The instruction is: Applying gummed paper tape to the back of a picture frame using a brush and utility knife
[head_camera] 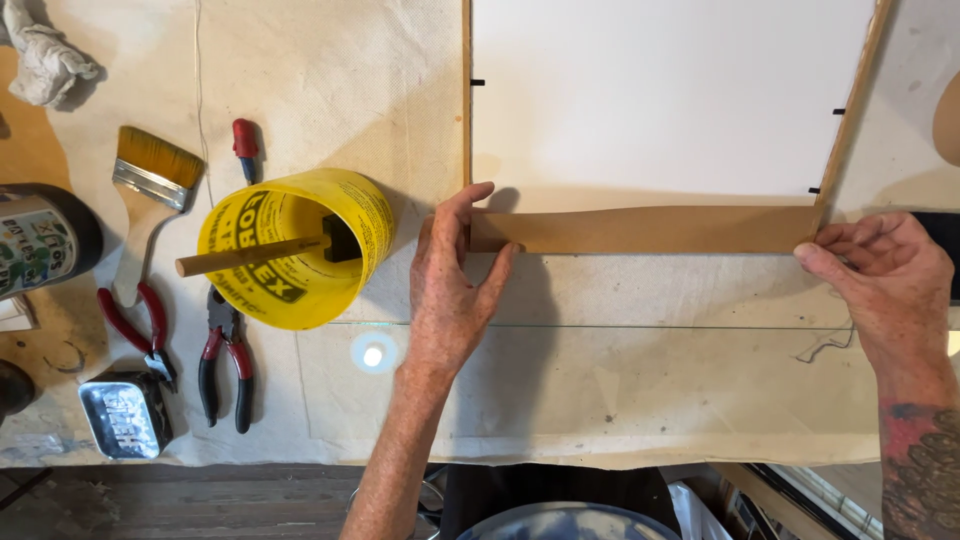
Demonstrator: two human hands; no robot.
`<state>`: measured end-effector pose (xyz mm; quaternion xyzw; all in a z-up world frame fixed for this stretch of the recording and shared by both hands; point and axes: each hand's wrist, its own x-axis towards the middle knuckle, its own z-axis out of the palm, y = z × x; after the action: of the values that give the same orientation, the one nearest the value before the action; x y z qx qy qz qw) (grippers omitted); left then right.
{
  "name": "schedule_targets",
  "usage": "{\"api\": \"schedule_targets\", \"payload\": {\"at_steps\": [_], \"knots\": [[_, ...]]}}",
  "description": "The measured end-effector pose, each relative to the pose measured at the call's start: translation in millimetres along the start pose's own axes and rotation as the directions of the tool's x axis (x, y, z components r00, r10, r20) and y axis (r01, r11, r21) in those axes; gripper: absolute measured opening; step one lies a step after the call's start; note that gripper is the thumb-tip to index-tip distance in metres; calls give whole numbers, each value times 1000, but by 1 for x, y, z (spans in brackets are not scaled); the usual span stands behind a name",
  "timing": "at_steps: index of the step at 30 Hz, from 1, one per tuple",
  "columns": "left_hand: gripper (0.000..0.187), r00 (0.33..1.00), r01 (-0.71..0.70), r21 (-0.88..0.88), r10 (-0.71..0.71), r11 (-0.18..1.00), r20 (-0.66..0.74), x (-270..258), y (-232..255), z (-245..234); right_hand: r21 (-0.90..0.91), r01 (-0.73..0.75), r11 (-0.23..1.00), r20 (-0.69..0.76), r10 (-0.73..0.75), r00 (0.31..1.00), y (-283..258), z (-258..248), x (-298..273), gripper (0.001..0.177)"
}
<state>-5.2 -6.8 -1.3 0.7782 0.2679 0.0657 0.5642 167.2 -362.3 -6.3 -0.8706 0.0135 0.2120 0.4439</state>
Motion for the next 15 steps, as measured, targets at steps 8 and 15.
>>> {"api": "schedule_targets", "payload": {"at_steps": [8,15], "knots": [[46,979,-68,225,108,972,-173,-15,-11,4,90,-6,996,13,5,1000,7,0,1,42],[12,798,-440,626,600,644,-56,-21,-26,-15,42,11,999,20,-12,1000,13,-3,2,43]]}}
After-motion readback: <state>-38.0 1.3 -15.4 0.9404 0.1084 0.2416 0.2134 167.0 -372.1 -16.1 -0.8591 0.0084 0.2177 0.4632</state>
